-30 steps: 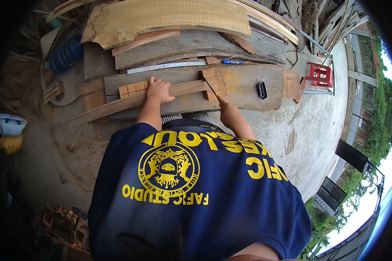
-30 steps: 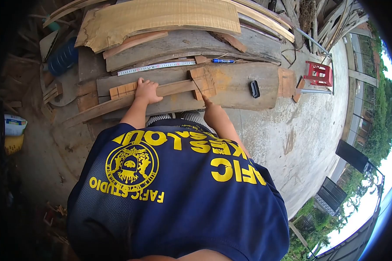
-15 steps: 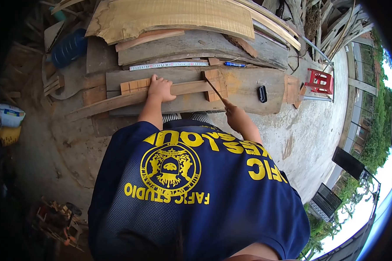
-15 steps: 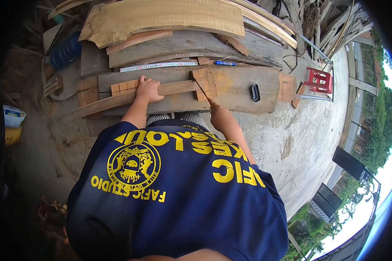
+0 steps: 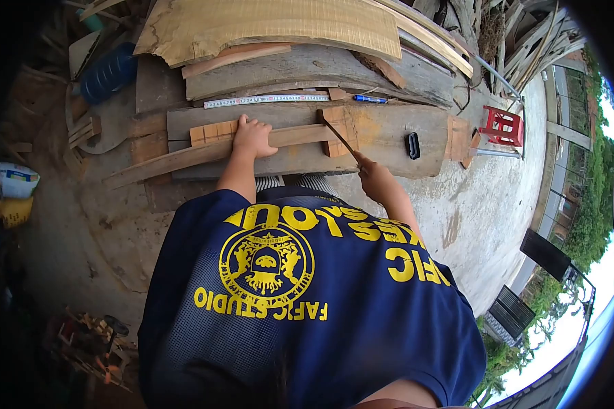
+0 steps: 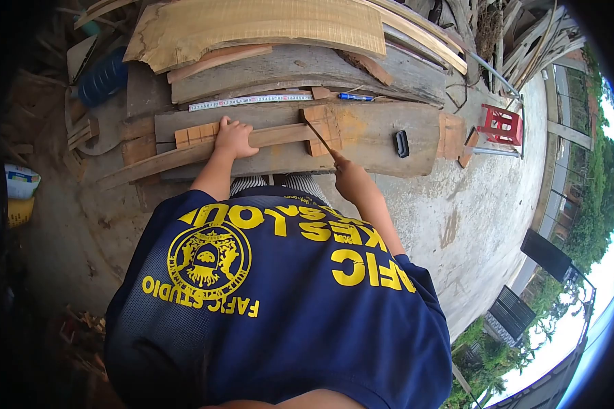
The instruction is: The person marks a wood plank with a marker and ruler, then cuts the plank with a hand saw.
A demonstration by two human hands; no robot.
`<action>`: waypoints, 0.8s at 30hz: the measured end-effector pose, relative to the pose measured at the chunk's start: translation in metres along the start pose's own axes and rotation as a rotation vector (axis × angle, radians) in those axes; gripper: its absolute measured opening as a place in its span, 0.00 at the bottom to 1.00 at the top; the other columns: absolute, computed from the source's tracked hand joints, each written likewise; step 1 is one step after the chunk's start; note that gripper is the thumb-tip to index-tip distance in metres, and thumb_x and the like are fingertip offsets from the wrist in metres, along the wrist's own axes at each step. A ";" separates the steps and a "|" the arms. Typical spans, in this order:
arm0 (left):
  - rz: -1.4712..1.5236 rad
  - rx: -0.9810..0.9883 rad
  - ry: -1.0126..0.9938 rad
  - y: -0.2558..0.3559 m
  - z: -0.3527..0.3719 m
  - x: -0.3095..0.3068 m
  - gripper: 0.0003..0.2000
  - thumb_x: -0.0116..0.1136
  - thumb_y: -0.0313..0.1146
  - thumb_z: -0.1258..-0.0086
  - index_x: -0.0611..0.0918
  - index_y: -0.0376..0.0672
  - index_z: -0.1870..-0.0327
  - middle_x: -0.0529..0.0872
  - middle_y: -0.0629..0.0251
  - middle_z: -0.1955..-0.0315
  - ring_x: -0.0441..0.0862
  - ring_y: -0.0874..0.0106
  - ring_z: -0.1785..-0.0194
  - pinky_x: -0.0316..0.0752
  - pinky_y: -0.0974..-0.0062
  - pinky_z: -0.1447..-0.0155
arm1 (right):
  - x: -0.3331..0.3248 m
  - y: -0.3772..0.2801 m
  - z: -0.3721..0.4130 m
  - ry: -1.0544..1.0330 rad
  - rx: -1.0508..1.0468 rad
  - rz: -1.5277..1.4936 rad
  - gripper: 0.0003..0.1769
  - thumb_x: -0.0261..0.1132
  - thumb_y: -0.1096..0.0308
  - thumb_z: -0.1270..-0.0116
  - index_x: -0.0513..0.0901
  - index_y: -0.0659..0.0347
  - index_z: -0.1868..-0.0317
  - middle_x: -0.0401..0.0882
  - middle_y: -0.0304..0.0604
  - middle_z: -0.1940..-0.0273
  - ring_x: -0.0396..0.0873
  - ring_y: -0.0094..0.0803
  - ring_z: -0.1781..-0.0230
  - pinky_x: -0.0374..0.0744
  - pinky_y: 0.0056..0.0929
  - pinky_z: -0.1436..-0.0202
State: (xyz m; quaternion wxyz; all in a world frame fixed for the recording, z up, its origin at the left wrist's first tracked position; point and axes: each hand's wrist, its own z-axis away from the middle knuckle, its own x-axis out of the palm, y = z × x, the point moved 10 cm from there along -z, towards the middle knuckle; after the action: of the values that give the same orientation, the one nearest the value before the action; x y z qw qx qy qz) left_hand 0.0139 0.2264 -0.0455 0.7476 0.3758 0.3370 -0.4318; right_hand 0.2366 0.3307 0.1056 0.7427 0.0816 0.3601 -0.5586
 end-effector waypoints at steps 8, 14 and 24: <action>0.008 -0.009 -0.023 0.000 0.001 -0.002 0.27 0.61 0.56 0.53 0.81 0.46 0.56 0.84 0.62 0.56 0.74 0.67 0.44 0.46 0.53 0.31 | 0.014 0.000 0.000 0.004 0.015 -0.017 0.27 0.49 0.72 0.33 0.66 0.49 0.33 0.77 0.63 0.53 0.74 0.59 0.50 0.74 0.45 0.48; -0.007 -0.003 0.014 0.000 0.000 -0.001 0.26 0.62 0.56 0.53 0.82 0.47 0.56 0.84 0.63 0.56 0.75 0.67 0.45 0.48 0.53 0.31 | 0.008 0.016 -0.004 0.088 -0.045 -0.057 0.26 0.49 0.72 0.33 0.65 0.49 0.34 0.77 0.64 0.55 0.75 0.60 0.52 0.74 0.46 0.49; -0.009 -0.012 0.004 0.000 0.000 -0.001 0.26 0.62 0.55 0.54 0.82 0.47 0.57 0.84 0.63 0.57 0.75 0.68 0.46 0.48 0.54 0.32 | 0.014 0.006 0.005 0.046 -0.024 -0.042 0.27 0.49 0.72 0.34 0.65 0.48 0.33 0.77 0.64 0.55 0.75 0.59 0.52 0.74 0.47 0.50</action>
State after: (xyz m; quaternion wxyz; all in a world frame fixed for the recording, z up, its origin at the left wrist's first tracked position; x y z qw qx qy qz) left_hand 0.0131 0.2266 -0.0444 0.7474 0.3706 0.3426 -0.4321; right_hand 0.2460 0.3195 0.0983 0.7232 0.0781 0.3853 -0.5678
